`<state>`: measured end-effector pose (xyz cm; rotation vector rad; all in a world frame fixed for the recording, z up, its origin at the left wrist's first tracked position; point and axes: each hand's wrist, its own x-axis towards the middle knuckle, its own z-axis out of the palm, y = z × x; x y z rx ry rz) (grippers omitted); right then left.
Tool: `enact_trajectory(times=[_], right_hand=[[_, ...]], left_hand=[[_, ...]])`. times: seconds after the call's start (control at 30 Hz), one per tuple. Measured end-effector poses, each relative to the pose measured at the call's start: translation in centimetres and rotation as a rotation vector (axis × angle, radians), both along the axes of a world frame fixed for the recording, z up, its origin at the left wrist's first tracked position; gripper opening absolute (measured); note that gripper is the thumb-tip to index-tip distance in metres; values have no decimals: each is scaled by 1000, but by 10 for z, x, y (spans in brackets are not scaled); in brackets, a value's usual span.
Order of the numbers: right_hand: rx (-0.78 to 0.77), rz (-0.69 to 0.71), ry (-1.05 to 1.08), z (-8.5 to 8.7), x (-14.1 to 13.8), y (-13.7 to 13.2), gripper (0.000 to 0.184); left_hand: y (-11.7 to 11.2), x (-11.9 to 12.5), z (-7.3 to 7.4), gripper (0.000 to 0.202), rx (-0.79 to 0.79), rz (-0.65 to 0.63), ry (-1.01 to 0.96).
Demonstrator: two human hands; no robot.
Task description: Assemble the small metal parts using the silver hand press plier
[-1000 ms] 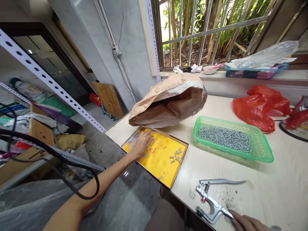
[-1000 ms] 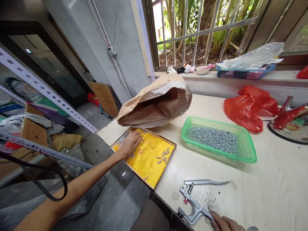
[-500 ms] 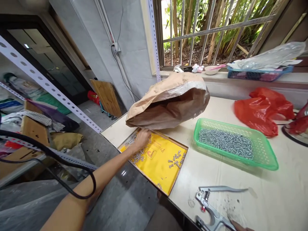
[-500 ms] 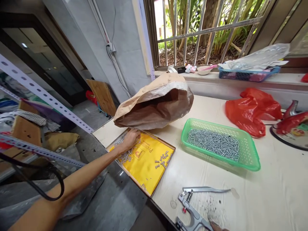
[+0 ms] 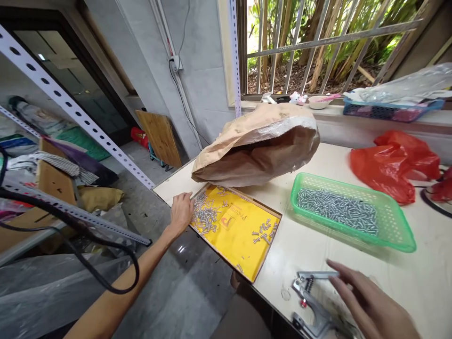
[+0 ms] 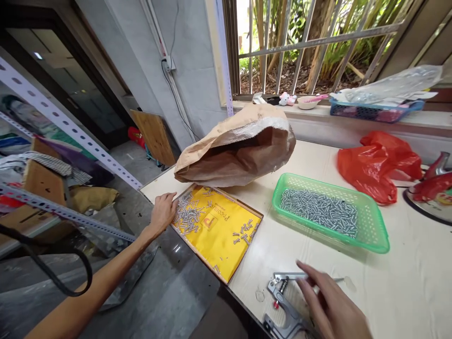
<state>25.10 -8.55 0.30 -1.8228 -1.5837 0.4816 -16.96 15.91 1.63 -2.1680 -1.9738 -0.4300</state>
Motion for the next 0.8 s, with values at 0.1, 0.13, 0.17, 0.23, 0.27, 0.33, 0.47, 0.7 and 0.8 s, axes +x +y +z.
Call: enact_trajectory(times=[0.1,0.13,0.17,0.23,0.27,0.33,0.47,0.7,0.8], right_hand=[[-367,54,234,8,-29,69,65],[-443,62,280,7,-41,89,70],[-482,62,285,5,-51,106,74],[-498,37,290,-1,-69,132,75],[-490,20,297,-4,-75,140,72],[-495,0,310,-8,-84,149,60],[-422,-5,101,-3,-88,153,37],[-316,-74,-162,-7,-64,163,26],[-379,-54,-52,-14,-59,163,27]], left_hand=[[8,-14,-7,40,-132,91,-4],[11,-16,-9,39,-177,87,-25],[14,-17,-10,38,-213,77,-55],[19,-19,-12,36,-248,59,-118],[20,-21,-13,35,-249,57,-143],[22,-26,-15,36,-238,57,-170],[21,-34,-19,38,-187,36,-268],[23,-10,-26,35,-151,41,-271],[19,-6,-23,36,-194,32,-245]])
